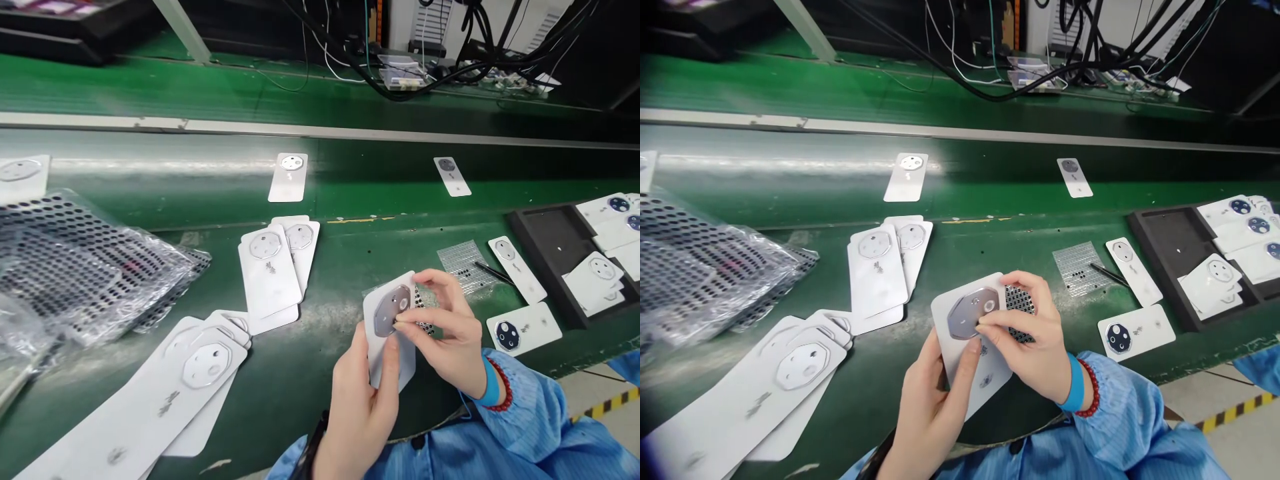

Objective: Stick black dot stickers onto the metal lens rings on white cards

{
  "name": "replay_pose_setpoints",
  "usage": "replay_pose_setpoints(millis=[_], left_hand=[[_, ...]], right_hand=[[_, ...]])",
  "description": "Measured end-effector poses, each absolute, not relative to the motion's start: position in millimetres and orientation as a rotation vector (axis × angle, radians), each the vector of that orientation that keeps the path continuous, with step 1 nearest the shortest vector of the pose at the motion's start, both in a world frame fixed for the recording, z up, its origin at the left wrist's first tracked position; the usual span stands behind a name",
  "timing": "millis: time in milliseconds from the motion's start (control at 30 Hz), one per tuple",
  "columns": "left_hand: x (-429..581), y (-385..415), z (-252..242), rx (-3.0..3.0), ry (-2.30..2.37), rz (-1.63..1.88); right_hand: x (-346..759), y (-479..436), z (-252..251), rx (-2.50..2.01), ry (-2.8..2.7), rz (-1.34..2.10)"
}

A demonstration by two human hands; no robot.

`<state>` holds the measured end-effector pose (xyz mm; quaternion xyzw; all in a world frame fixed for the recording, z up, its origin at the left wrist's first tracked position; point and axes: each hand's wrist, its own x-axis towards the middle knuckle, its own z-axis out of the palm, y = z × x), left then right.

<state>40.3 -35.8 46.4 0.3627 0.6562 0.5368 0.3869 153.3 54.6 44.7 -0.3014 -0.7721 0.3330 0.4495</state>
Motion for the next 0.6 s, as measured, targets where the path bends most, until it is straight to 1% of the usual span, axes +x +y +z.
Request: replay_pose_setpoints(millis=[67, 133, 267, 333, 433, 600], left_hand=[[40.2, -36.5, 45.7, 0.959, 1.658, 1.345], [39.8, -37.3, 44.1, 0.973, 1.640, 1.333], [39.5, -39.6, 40.4, 0.920, 1.593, 1.345], [39.6, -41.3, 40.1, 0.889, 1.587, 1.357], [39.9, -43.5, 41.5, 0.900, 1.588, 1.357], [41.7, -38.8, 41.6, 0.982, 1.563, 1.350]], right_hand=[[153.8, 55.9, 43.8, -0.788, -1.871, 0.876], [154.7, 58.5, 43.9, -0.830, -1.807, 0.999], [154.5, 64.1, 48.8, -0.757, -1.623, 1.578], [153.3, 65.3, 52.0, -0.728, -1.563, 1.759], [152.3, 64.0, 54.2, -0.769, -1.531, 1.776], [152.8, 56.8, 52.1, -0.852, -1.602, 1.594]])
